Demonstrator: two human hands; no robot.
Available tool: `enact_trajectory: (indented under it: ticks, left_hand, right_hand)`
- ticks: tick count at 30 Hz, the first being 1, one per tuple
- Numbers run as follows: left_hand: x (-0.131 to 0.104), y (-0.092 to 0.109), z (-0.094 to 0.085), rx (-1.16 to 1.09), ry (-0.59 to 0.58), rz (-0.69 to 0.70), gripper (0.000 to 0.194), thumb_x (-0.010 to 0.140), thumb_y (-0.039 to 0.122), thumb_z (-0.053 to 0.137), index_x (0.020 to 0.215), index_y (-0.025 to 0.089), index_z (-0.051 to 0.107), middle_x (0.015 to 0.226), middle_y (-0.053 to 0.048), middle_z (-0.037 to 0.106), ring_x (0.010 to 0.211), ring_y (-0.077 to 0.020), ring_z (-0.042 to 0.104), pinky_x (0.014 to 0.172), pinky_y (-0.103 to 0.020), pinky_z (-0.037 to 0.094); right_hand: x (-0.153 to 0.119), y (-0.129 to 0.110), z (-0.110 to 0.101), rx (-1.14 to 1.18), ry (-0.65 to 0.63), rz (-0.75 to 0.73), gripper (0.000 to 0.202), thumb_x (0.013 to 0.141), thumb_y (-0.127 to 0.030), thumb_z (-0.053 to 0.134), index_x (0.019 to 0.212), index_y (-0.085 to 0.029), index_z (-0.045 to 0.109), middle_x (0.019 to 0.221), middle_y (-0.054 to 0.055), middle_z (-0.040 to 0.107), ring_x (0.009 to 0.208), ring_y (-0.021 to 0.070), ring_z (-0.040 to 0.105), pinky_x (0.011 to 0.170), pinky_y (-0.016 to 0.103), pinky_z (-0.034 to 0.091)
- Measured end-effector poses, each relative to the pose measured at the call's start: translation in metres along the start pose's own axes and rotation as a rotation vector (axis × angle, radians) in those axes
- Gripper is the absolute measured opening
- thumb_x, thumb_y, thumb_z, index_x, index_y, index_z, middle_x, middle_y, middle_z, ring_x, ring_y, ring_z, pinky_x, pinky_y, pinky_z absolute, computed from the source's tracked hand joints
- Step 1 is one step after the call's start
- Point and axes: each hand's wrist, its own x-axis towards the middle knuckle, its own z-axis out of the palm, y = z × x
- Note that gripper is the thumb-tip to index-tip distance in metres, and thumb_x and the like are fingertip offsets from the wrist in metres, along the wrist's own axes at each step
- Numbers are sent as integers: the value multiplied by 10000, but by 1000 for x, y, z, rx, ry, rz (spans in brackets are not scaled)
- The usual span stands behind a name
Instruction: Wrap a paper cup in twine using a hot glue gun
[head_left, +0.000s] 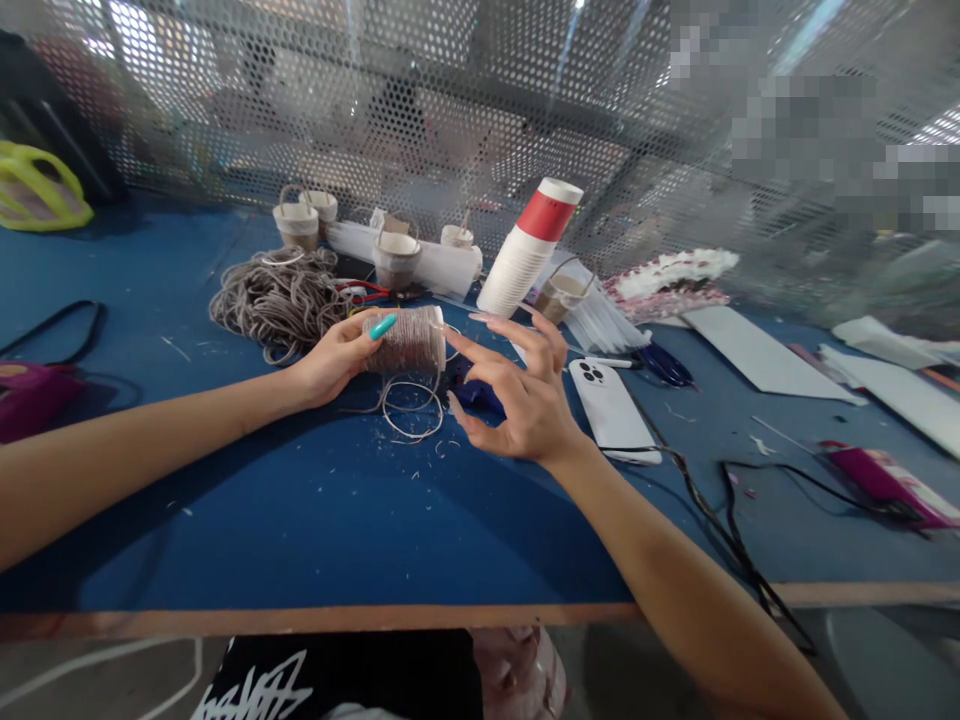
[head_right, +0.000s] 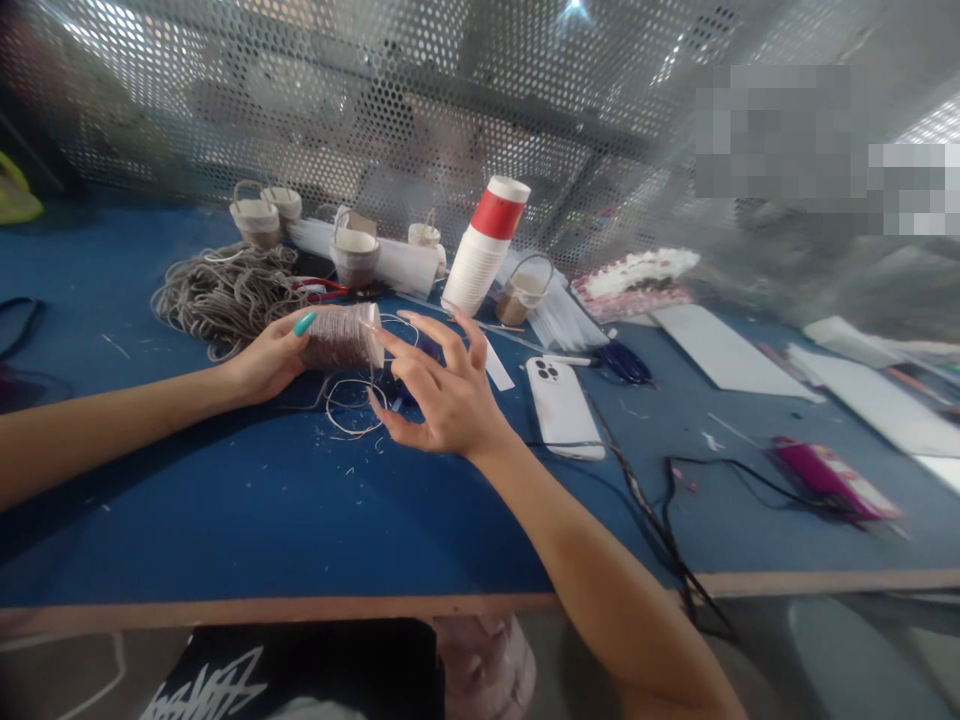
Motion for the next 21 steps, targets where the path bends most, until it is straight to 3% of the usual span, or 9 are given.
enact_trajectory:
  ticks: [7, 12, 15, 18, 21]
  left_hand:
    - [4, -5, -7, -20, 105, -25, 491, 698, 513, 812, 1064, 201, 714, 1069, -62, 748, 995, -220, 699, 916, -383, 568]
    - [6, -7, -10, -35, 101, -17, 494, 730, 474, 788, 1128, 196, 693, 1097, -80, 740, 1044, -246, 690, 920, -401, 570]
    - [6, -7, -9, -46, 112, -36, 498, 714, 481, 799, 1108, 193, 700, 1103, -83, 741, 1045, -254, 692, 915, -409, 574]
    - [4, -4, -7, -40, 112, -39, 508, 702, 486, 806, 1096, 181, 708, 1113, -94, 736, 1067, -273, 683, 927, -429, 567]
    - [3, -3, -5, -29, 114, -39, 510, 703, 474, 809, 1107, 177, 708, 1109, -89, 734, 1080, -271, 675, 946, -435, 554]
  right_hand:
    - [1, 1, 0, 62, 45, -36, 76, 807, -215, 589, 832, -271, 544, 1130, -17, 760, 1191, 240, 621, 1131, 516, 346]
    - [-1, 4, -1, 189, 95, -36, 80, 827, -186, 528, 815, -264, 543, 992, -17, 771, 1041, 235, 683, 1040, 537, 418]
    - [-2, 5, -2, 239, 173, -4, 55, 833, -213, 511, 851, -265, 517, 1013, -1, 769, 948, 215, 666, 941, 503, 476]
    - [-1, 4, -1, 197, 82, 81, 83, 849, -284, 502, 931, -272, 491, 1201, 34, 732, 1097, 250, 618, 942, 524, 475]
    - [-1, 3, 0, 134, -82, 122, 126, 865, -330, 505, 975, -272, 483, 1366, 47, 649, 1315, 286, 498, 1080, 591, 376]
